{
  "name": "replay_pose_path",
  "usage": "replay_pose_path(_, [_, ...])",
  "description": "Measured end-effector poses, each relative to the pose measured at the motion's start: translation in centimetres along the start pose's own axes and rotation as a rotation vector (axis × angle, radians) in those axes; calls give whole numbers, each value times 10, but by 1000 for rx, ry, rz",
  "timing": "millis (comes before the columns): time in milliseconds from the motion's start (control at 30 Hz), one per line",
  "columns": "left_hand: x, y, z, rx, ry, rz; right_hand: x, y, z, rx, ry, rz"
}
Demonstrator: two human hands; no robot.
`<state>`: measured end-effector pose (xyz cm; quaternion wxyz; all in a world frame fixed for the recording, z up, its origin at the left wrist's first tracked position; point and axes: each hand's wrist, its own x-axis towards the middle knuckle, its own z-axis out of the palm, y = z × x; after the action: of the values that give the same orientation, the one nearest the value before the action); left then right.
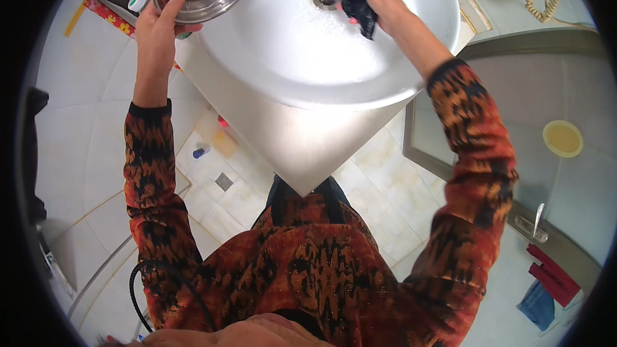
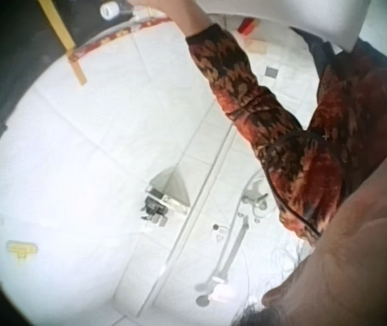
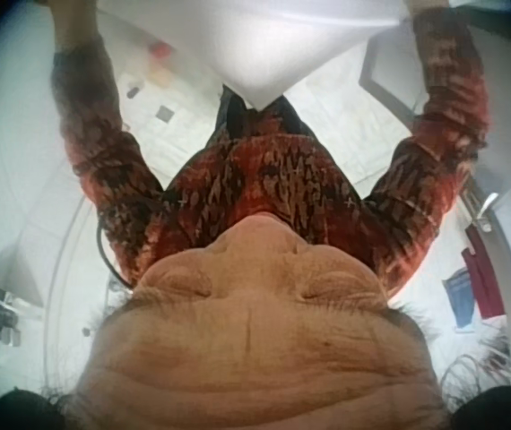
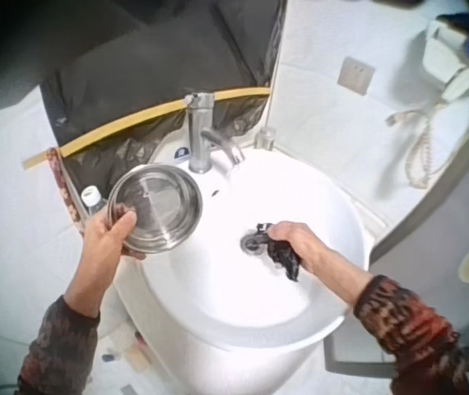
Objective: The person washes a metal lid and a black cloth under running water at a bathroom sink, then places the lid on a wall shelf. They then walk to another room, pick up a cardboard box and a black plastic bag, return to the bathroom, and place items into the bag.
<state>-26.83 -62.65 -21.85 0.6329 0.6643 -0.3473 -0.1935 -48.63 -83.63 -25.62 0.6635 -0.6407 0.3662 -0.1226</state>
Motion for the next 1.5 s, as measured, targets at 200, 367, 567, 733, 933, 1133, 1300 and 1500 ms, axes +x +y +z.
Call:
replay_pose_path(200, [-18,17,-13,-47,83,-23,76,-5,39,294,171,-26])
replay_pose_path(367, [-50,22,-48,-102,103,-45,124,-8,37,348,214,-121])
replay_pose_path(567, [-105,-1,-98,7,254,-241,145,2,42,473,248,-242])
replay_pose_path(733, [-153,-36,-122,-2,333,-377,134,-2,41,332,350,-241])
replay_pose_path(933, [-184,-72,-138,-40,401,-497,122,2,30,-29,415,-281])
replay_pose_path(1133, [-183,-80,-141,10,392,-497,85,8,10,-657,392,-246])
replay_pose_path(1300, [-179,-78,-142,19,348,-485,48,-54,2,-631,352,-363])
replay_pose_path(1500, [-174,-82,-148,66,306,-410,18,-157,37,-971,327,-788])
